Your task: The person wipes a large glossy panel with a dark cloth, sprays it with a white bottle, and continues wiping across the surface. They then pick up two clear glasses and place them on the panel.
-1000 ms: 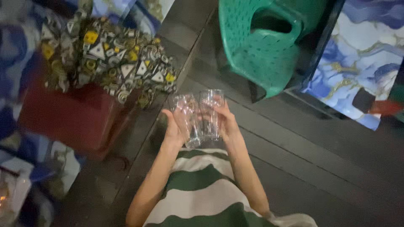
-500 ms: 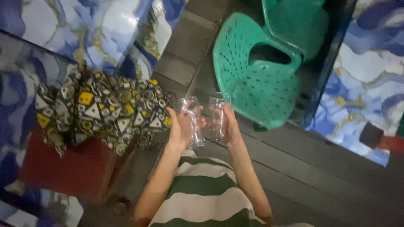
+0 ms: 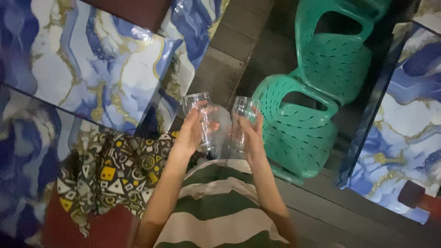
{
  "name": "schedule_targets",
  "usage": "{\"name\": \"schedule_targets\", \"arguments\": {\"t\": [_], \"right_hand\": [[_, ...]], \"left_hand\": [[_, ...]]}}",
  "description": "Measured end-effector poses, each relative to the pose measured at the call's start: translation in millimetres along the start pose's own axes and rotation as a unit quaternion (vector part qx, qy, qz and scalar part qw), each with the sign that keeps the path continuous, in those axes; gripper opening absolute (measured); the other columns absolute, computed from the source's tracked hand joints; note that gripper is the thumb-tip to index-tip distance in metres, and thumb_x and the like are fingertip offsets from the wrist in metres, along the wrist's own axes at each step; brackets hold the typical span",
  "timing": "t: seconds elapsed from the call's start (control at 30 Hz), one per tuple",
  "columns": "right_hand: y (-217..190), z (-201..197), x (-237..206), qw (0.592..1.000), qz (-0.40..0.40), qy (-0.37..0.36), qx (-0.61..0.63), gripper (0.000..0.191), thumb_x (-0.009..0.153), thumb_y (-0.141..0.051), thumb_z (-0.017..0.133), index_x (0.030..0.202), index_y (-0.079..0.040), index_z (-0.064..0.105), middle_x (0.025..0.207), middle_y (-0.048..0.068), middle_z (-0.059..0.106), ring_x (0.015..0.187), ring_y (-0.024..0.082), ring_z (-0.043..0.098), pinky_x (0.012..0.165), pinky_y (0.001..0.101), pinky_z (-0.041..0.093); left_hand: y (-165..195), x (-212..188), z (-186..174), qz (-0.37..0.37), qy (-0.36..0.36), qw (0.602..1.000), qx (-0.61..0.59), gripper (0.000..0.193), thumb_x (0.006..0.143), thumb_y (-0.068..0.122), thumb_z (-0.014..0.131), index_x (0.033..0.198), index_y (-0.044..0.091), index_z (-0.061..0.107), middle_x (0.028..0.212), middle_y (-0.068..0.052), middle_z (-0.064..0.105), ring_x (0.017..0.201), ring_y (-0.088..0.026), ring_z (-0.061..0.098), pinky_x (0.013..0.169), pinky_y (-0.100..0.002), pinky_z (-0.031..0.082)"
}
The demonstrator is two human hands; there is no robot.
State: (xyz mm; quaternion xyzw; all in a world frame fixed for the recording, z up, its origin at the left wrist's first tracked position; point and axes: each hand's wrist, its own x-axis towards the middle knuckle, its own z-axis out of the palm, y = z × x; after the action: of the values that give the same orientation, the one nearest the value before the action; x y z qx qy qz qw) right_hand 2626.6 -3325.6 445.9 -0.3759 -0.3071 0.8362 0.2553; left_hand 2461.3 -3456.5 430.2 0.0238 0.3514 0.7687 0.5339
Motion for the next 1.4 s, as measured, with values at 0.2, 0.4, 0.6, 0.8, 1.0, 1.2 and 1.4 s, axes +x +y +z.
{"name": "schedule_targets", "arguments": {"t": [0.2, 0.4, 0.6, 0.8, 1.0, 1.2, 1.4], "right_hand": [[-42.1, 47.5, 121.9, 1.0, -0.014, 0.007, -0.018, 0.07, 0.091, -0.013, 0.073, 0.151, -0.014, 0.038, 0.132, 0.013, 0.063, 0.101, 0.027, 0.066, 0.083, 0.044, 0.057], [-135.8, 117.1, 225.4, 0.996, -0.024, 0.006, -0.08, 0.073, 0.084, -0.009, 0.075, 0.148, -0.014, 0.04, 0.136, 0.01, 0.061, 0.114, 0.024, 0.066, 0.091, 0.042, 0.056], [-235.7, 191.8, 271.9, 0.995, -0.043, -0.038, -0.076, 0.069, 0.087, -0.003, 0.075, 0.148, -0.007, 0.043, 0.137, 0.013, 0.06, 0.12, 0.027, 0.062, 0.1, 0.0445, 0.053], [-304.4, 235.3, 294.8, 0.982, -0.081, -0.008, -0.168, 0.074, 0.083, -0.002, 0.075, 0.145, -0.012, 0.037, 0.13, 0.012, 0.063, 0.113, 0.021, 0.068, 0.095, 0.0402, 0.059], [-352.0, 269.3, 396.7, 0.97, -0.171, -0.029, -0.169, 0.083, 0.08, 0.006, 0.079, 0.146, -0.008, 0.031, 0.127, 0.015, 0.058, 0.1, 0.022, 0.068, 0.083, 0.036, 0.06], [-427.3, 287.8, 520.5, 0.96, -0.205, 0.042, -0.184, 0.083, 0.076, 0.002, 0.084, 0.142, -0.006, 0.034, 0.125, 0.013, 0.059, 0.1, 0.021, 0.07, 0.079, 0.035, 0.061], [-494.3, 288.6, 649.4, 0.953, -0.248, 0.069, -0.16, 0.08, 0.078, -0.002, 0.086, 0.141, -0.006, 0.036, 0.126, 0.012, 0.061, 0.103, 0.021, 0.069, 0.084, 0.037, 0.062]], "left_hand": [[56.4, 116.6, 21.7, -0.023, 0.002, 1.0, -0.002, 0.066, 0.099, 0.048, 0.065, 0.15, 0.01, 0.045, 0.128, -0.017, 0.063, 0.1, -0.026, 0.067, 0.089, -0.046, 0.054], [156.9, 242.1, 72.1, -0.043, 0.006, 0.998, 0.051, 0.068, 0.096, 0.043, 0.066, 0.151, 0.009, 0.044, 0.126, -0.016, 0.066, 0.094, -0.026, 0.069, 0.086, -0.045, 0.057], [246.6, 308.0, 148.5, -0.053, 0.038, 0.993, 0.1, 0.069, 0.093, 0.038, 0.07, 0.15, 0.009, 0.042, 0.128, -0.017, 0.067, 0.089, -0.026, 0.071, 0.083, -0.042, 0.06], [292.2, 343.2, 204.4, -0.037, 0.036, 0.994, 0.092, 0.064, 0.09, 0.025, 0.072, 0.146, 0.008, 0.046, 0.129, -0.016, 0.067, 0.091, -0.027, 0.072, 0.081, -0.043, 0.059], [336.8, 449.5, 233.0, -0.037, 0.03, 0.993, 0.112, 0.079, 0.083, 0.015, 0.081, 0.15, 0.011, 0.039, 0.132, -0.015, 0.063, 0.118, -0.027, 0.063, 0.098, -0.044, 0.053], [376.2, 590.1, 261.4, -0.077, 0.023, 0.985, 0.154, 0.089, 0.077, 0.009, 0.081, 0.152, 0.018, 0.033, 0.131, -0.009, 0.062, 0.116, -0.028, 0.062, 0.1, -0.045, 0.051], [410.3, 772.1, 316.3, -0.005, -0.034, 0.993, 0.114, 0.071, 0.085, 0.001, 0.079, 0.147, 0.006, 0.046, 0.125, -0.01, 0.062, 0.109, -0.021, 0.063, 0.093, -0.038, 0.051]]}}
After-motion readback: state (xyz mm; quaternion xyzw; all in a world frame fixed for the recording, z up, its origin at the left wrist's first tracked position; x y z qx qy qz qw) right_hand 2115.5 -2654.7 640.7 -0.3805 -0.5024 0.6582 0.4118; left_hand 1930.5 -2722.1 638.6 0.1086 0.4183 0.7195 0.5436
